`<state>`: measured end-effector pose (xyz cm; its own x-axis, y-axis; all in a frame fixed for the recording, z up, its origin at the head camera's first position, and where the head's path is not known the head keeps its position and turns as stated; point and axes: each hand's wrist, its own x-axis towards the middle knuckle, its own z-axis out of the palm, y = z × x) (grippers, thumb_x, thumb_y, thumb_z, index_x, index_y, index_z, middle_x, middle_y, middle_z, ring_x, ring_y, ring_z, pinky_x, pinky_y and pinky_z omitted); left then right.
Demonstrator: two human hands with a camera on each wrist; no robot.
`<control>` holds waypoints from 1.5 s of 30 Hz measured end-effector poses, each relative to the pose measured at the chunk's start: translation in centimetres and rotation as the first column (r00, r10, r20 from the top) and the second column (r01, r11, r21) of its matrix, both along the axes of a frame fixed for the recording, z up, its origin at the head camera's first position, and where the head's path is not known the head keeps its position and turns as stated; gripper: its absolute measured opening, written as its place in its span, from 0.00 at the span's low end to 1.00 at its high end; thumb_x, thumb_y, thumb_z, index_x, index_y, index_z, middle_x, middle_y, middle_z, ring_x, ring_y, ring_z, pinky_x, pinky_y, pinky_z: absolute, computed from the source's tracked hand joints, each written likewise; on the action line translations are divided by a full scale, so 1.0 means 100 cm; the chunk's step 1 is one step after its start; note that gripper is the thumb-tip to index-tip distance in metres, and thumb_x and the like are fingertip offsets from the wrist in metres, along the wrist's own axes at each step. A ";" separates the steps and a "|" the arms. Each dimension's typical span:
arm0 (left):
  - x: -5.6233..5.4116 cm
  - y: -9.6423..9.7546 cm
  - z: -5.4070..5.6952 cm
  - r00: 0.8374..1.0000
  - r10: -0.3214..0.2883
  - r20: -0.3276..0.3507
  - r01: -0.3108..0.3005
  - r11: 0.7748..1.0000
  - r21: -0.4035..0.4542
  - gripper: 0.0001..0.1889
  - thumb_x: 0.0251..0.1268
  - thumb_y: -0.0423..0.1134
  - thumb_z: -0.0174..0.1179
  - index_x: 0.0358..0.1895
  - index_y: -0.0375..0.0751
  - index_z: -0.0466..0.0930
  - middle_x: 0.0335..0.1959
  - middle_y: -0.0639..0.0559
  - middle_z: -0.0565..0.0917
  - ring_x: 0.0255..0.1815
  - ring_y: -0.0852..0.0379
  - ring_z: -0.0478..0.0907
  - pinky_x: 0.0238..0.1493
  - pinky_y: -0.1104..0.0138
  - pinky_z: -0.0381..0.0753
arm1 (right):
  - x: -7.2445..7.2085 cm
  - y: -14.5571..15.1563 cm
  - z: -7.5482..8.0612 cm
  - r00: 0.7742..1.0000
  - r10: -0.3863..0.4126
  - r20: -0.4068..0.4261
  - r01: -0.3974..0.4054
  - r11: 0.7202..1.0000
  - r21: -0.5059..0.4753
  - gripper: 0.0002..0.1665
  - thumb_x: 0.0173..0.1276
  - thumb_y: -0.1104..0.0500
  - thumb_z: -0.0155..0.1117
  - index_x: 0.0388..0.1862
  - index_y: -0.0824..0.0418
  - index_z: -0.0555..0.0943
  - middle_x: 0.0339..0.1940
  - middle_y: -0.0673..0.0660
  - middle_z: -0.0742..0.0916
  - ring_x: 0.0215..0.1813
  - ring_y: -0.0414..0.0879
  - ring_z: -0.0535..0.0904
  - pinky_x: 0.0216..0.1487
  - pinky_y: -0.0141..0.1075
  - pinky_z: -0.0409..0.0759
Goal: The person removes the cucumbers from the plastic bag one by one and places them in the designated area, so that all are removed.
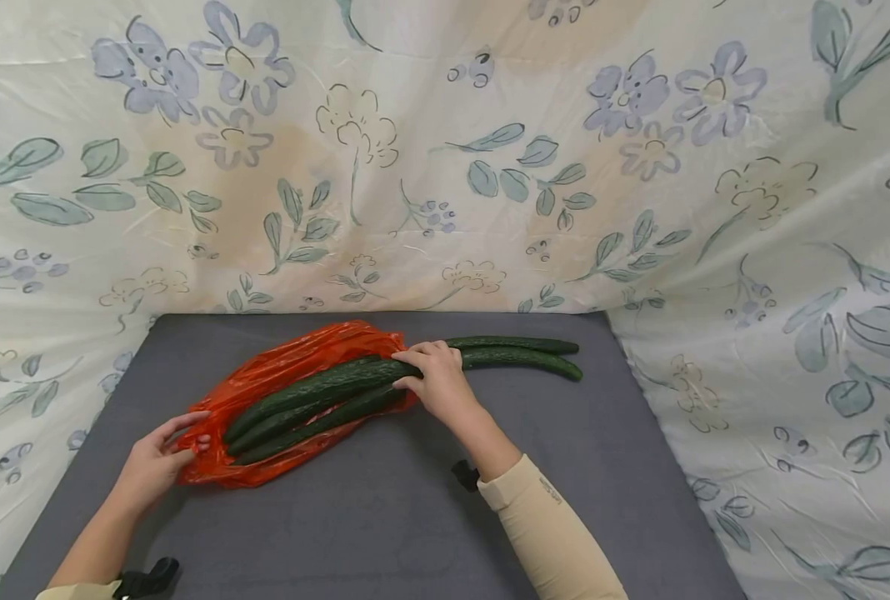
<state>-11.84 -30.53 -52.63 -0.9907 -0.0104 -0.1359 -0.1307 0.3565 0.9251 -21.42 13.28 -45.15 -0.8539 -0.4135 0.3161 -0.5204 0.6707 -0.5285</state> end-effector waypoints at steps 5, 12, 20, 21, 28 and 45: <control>0.001 0.002 -0.001 1.000 -0.003 -0.004 0.003 1.000 -0.014 0.28 0.70 0.20 0.49 0.74 0.31 0.63 0.71 0.30 0.62 0.46 0.72 0.79 0.45 0.78 0.82 | 0.000 0.007 -0.003 1.000 -0.006 -0.009 0.006 1.000 -0.013 0.27 0.60 0.56 0.75 0.60 0.54 0.85 0.55 0.56 0.86 0.58 0.55 0.76 0.58 0.56 0.70; 0.003 0.003 -0.005 1.000 -0.003 0.006 0.003 1.000 -0.020 0.29 0.70 0.20 0.48 0.74 0.32 0.62 0.73 0.30 0.60 0.46 0.72 0.78 0.44 0.77 0.82 | 0.000 0.019 -0.004 1.000 -0.024 -0.007 0.024 0.999 -0.028 0.26 0.60 0.56 0.74 0.60 0.54 0.85 0.55 0.57 0.86 0.58 0.56 0.76 0.61 0.60 0.68; 0.004 0.005 -0.007 1.000 -0.003 0.000 0.003 1.000 -0.011 0.29 0.69 0.20 0.49 0.74 0.31 0.62 0.73 0.30 0.60 0.46 0.73 0.78 0.45 0.77 0.82 | 0.001 0.030 -0.005 0.998 -0.054 -0.016 0.054 0.998 -0.015 0.27 0.59 0.58 0.76 0.60 0.52 0.85 0.55 0.56 0.86 0.59 0.56 0.76 0.62 0.62 0.67; 0.004 0.006 -0.007 1.000 0.001 0.000 -0.001 1.000 -0.011 0.29 0.70 0.20 0.48 0.74 0.32 0.63 0.73 0.30 0.60 0.46 0.73 0.78 0.45 0.77 0.82 | 0.001 0.032 -0.005 0.998 -0.055 -0.016 0.055 0.998 -0.012 0.28 0.59 0.58 0.76 0.60 0.52 0.85 0.55 0.56 0.86 0.59 0.56 0.76 0.62 0.62 0.67; 0.010 0.004 -0.007 1.000 0.023 0.017 -0.023 1.000 -0.018 0.29 0.70 0.21 0.47 0.74 0.31 0.62 0.74 0.29 0.58 0.46 0.76 0.78 0.45 0.78 0.81 | 0.001 0.038 -0.005 0.998 -0.049 -0.038 0.049 0.999 -0.009 0.28 0.59 0.57 0.76 0.60 0.52 0.85 0.54 0.57 0.86 0.59 0.57 0.76 0.63 0.62 0.67; 0.010 0.000 -0.007 0.999 0.023 0.029 -0.024 1.000 0.017 0.30 0.70 0.21 0.47 0.75 0.32 0.60 0.76 0.30 0.54 0.46 0.76 0.78 0.44 0.75 0.83 | -0.002 0.059 -0.004 0.996 -0.080 -0.042 0.079 0.997 -0.018 0.28 0.59 0.58 0.76 0.61 0.53 0.85 0.55 0.58 0.86 0.60 0.58 0.75 0.68 0.65 0.63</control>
<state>-10.86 -30.53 -53.35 -0.9859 -0.0309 -0.1647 -0.1654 0.3371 0.9268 -21.63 19.23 -45.52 -0.8697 -0.3391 0.3587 -0.4877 0.7024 -0.5185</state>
